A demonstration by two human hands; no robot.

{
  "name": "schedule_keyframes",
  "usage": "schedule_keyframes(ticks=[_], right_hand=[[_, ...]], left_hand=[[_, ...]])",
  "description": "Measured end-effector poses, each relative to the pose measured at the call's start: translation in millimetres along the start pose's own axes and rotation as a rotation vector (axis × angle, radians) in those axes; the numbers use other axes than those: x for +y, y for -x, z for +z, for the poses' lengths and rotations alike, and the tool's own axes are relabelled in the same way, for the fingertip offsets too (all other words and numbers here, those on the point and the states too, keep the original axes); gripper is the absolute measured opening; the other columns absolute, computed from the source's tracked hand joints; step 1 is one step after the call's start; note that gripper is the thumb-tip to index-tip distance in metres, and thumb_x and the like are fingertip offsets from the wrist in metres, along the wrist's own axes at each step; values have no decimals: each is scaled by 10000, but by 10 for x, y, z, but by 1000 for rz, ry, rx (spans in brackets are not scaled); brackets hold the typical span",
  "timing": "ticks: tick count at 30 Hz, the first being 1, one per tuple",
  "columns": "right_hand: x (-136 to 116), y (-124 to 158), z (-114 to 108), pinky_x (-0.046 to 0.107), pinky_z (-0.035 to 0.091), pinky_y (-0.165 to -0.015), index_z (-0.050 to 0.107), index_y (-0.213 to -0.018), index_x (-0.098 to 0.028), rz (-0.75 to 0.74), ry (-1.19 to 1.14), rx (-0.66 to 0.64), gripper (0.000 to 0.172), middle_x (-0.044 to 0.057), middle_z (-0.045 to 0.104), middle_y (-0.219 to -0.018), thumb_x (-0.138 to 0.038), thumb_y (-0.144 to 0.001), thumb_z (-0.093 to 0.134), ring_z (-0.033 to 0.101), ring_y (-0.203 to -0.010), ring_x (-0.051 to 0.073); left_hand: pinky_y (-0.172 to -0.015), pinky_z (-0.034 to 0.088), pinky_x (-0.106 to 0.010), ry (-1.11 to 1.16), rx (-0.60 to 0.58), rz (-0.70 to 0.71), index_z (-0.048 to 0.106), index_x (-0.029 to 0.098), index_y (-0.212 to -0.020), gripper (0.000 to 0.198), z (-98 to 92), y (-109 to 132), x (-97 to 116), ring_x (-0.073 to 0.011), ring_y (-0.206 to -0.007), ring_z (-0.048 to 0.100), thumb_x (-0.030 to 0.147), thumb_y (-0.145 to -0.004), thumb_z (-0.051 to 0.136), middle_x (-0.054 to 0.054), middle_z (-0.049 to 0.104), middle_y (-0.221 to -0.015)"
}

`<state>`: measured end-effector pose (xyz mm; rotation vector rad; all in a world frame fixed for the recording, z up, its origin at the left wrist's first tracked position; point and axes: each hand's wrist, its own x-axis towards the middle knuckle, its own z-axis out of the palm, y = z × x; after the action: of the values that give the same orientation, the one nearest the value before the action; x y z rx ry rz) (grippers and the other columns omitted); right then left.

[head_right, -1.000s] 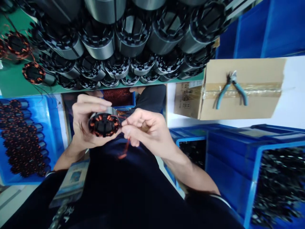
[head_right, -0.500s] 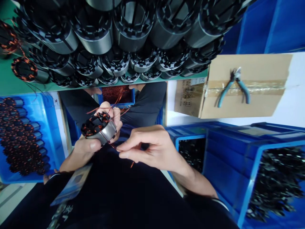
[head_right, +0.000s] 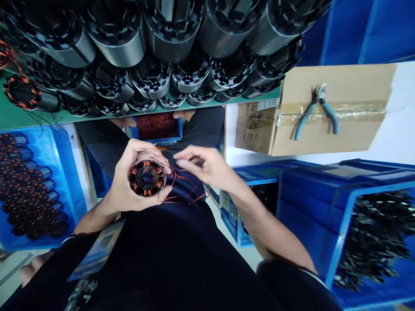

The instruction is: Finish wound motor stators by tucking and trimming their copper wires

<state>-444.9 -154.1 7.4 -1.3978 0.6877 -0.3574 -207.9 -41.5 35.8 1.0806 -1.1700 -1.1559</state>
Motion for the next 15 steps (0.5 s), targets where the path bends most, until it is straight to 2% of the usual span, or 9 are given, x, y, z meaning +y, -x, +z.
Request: schedule_keyframes(ticks=[2, 4, 6, 8, 10, 12, 15], right_hand=[[-265, -26, -177, 262, 691, -856, 952, -1226, -254, 89, -122, 12, 312, 77, 948, -1116, -554, -1199, 869, 894, -958, 183], [-567, -60, -261, 258, 710, -892, 939, -1202, -242, 141, -217, -96, 363, 66, 942, -1103, -601, -1147, 929, 900, -978, 181], [-814, -105, -253, 228, 694, -846, 898, -1134, -212, 164, -224, -238, 300, 36, 929, -1052, -476, -1074, 1027, 875, -898, 146], [-979, -146, -198, 204, 654, -763, 856, -1069, -196, 158, -179, -301, 215, 1, 904, -965, -321, -1057, 1031, 829, -800, 111], [-1073, -161, -147, 213, 613, -698, 850, -1055, -201, 99, -63, -284, 148, -17, 882, -911, -272, -1100, 971, 794, -751, 102], [-1114, -143, -133, 253, 591, -675, 857, -1066, -229, -14, 138, -217, 106, -30, 857, -871, -268, -1142, 920, 761, -715, 109], [-1077, -89, -188, 317, 594, -686, 846, -1055, -281, -174, 413, -66, 132, -30, 833, -856, -289, -1184, 874, 727, -681, 133]], left_hand=[[-927, 764, -342, 1, -75, -52, 572, 309, -1640, 956, -40, 7, 72, -231, -1026, 907, 108, -847, 1066, -30, 856, -1206], [-915, 760, -348, -31, -140, -82, 516, 346, -1738, 1083, -81, -2, 139, -241, -1035, 908, 111, -833, 1061, -17, 851, -1205], [-898, 751, -343, -52, -204, -109, 468, 375, -1795, 1162, -109, -22, 203, -247, -1041, 912, 145, -831, 1076, -10, 857, -1224], [-839, 735, -346, -76, -271, -152, 421, 386, -1827, 1183, -126, -38, 259, -250, -993, 910, 228, -868, 1096, -10, 870, -1219], [-764, 704, -343, -112, -323, -186, 388, 390, -1843, 1173, -140, -37, 287, -244, -913, 896, 311, -913, 1097, 7, 871, -1153], [-744, 696, -346, -119, -337, -135, 390, 390, -1842, 1148, -153, -19, 266, -244, -890, 895, 351, -930, 1086, 17, 868, -1126], [-820, 743, -402, -109, -184, 90, 587, 329, -1695, 950, -162, 14, 145, -266, -931, 910, 295, -878, 1069, -27, 874, -1192]])
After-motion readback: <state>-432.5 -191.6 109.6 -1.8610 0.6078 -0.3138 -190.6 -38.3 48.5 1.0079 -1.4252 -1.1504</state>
